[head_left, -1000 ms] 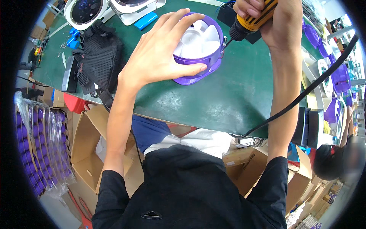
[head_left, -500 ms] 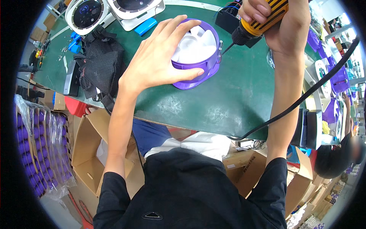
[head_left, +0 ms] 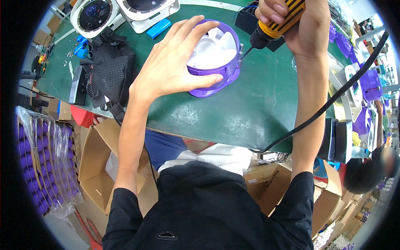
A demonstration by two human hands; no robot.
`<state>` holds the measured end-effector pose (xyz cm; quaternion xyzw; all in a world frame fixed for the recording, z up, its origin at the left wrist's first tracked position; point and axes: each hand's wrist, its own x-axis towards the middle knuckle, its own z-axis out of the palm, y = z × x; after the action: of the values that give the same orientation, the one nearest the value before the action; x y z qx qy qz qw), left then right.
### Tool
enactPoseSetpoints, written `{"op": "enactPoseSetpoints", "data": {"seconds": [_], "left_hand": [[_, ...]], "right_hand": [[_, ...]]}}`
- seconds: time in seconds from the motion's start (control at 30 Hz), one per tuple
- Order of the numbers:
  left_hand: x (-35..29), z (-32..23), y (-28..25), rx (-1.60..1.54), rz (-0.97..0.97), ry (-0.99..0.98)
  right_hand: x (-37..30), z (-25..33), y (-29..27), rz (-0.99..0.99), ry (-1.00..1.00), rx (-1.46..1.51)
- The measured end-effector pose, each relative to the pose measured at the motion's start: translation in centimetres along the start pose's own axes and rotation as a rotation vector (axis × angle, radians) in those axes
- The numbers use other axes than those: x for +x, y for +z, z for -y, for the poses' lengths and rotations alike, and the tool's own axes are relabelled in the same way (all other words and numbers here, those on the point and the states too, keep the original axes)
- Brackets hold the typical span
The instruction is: Assembling small plastic fan or electronics housings using an electric screwdriver.
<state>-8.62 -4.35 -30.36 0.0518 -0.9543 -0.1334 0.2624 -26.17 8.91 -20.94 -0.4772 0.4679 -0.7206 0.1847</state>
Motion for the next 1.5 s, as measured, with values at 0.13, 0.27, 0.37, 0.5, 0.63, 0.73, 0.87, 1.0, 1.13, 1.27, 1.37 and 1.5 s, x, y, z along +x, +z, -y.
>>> {"op": "enactPoseSetpoints", "data": {"seconds": [0.13, 0.27, 0.37, 0.5, 0.63, 0.73, 0.87, 1.0, 1.13, 1.27, 1.37, 1.5], "left_hand": [[0.0, 0.0, 0.1, 0.002, 0.001, 0.002], [0.1, 0.0, 0.0, 0.001, 0.001, 0.005], [0.1, 0.1, 0.0, 0.002, 0.004, 0.004], [0.1, 0.0, -0.1, -0.006, 0.013, -0.003], [0.1, 0.0, -0.1, -0.018, 0.015, -0.004], [0.1, 0.0, -0.3, -0.012, 0.018, -0.001], [0.0, 0.3, -1.2, 0.012, 0.004, 0.024], [1.6, -3.1, -2.2, 0.077, -0.065, 0.199], [3.3, -6.6, 1.1, 0.250, 0.072, 0.460], [5.6, -6.6, 4.4, 0.349, 0.359, 0.460], [6.4, -6.6, 4.8, 0.402, 0.440, 0.503], [6.9, -6.7, 5.7, 0.428, 0.483, 0.510]], "right_hand": [[-0.1, 0.0, -0.1, -0.012, 0.025, -0.027], [-0.1, 0.1, -0.1, 0.011, 0.002, -0.029], [-0.1, 0.3, -0.1, -0.002, -0.008, -0.014], [-0.1, 0.7, -0.5, -0.006, -0.032, -0.008], [-0.3, 1.0, -0.9, -0.030, -0.084, -0.036], [-0.2, 1.1, -1.1, -0.057, -0.083, -0.043], [0.1, 1.6, -1.5, -0.098, -0.090, -0.124], [0.4, 1.6, -2.5, -0.068, -0.169, -0.144], [0.7, 1.5, -2.8, -0.076, -0.141, -0.109], [0.9, 2.1, -3.6, -0.104, -0.133, -0.119], [1.0, 2.6, -4.0, -0.138, -0.097, -0.110], [1.2, 2.7, -5.4, -0.151, -0.090, -0.094]]}}
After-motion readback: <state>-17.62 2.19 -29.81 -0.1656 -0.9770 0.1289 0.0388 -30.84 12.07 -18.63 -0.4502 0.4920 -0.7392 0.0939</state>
